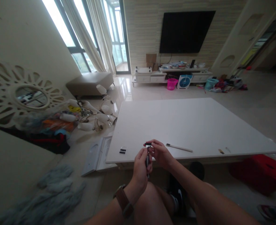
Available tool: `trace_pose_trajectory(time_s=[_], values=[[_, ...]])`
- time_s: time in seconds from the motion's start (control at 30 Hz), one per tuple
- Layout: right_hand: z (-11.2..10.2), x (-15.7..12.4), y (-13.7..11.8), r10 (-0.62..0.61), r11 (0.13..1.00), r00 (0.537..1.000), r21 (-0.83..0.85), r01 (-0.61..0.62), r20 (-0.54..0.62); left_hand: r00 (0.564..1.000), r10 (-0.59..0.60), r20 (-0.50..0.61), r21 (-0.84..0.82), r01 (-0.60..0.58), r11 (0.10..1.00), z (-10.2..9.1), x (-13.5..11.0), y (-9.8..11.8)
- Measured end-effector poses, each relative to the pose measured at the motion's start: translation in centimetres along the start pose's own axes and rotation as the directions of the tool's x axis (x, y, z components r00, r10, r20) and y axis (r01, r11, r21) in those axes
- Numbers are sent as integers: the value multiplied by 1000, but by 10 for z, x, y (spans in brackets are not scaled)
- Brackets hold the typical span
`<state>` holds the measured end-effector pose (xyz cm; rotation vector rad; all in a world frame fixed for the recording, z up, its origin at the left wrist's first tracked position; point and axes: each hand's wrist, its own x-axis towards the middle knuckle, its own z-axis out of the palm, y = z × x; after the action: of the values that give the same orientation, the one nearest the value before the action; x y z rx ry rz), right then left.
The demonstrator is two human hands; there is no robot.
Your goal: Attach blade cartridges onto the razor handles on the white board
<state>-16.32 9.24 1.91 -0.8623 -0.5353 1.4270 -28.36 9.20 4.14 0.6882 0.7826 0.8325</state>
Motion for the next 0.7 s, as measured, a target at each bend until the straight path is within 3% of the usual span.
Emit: trace_pose_trajectory(time_s=[0.7], values=[[4, -3, -1, -1, 1000, 1000, -10, 1, -9, 999, -25, -27, -31, 25, 999, 0, -1, 2]])
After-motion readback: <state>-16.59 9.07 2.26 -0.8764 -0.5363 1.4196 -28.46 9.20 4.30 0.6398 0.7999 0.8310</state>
